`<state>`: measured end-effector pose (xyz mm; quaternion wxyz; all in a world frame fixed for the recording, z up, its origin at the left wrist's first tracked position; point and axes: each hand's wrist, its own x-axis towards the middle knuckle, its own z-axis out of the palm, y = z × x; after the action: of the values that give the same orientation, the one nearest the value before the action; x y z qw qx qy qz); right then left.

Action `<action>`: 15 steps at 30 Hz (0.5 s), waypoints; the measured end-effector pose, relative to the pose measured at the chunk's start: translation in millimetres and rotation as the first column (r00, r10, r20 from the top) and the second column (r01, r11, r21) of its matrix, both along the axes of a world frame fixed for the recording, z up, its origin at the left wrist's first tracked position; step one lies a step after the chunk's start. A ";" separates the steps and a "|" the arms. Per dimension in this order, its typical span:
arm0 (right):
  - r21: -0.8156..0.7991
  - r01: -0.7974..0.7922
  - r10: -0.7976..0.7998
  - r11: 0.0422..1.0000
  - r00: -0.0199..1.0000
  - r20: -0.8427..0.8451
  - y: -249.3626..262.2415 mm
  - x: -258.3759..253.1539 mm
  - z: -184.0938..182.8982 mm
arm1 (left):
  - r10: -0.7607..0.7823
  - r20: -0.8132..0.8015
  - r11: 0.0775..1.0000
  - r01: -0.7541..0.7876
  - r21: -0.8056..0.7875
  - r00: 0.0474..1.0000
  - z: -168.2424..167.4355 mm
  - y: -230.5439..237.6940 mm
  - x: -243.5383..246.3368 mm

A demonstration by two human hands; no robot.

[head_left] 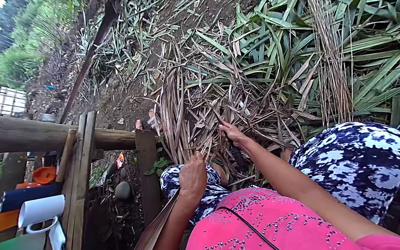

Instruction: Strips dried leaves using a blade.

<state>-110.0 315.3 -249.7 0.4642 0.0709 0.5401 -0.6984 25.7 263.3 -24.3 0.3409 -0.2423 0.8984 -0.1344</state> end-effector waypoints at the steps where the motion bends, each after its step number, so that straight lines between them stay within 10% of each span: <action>1: 0.017 0.019 -0.019 1.000 1.000 0.012 1.9 -5.6 3.4 | -0.002 -0.013 1.000 0.002 -0.005 1.000 3.8 -1.3 3.0; 5: 0.042 0.127 -0.129 0.991 0.990 0.058 14.1 -22.5 16.2 | 0.077 -0.121 0.997 -0.075 0.023 0.990 17.6 -23.0 7.9; 9: -0.345 -0.036 0.032 0.938 0.999 -0.018 14.8 -11.9 33.0 | 0.340 -0.283 0.925 -0.265 0.271 0.897 -2.4 -86.5 0.9; 15: -0.559 -0.272 0.298 0.783 0.953 -0.047 -0.5 22.5 68.5 | 0.554 -0.256 0.611 -0.177 0.772 0.792 -41.9 -99.5 -9.1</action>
<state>-87.5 314.7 -181.2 0.5761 -0.1352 0.3061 -0.7457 16.6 163.8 -66.1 0.1982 -0.3001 0.8596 0.3628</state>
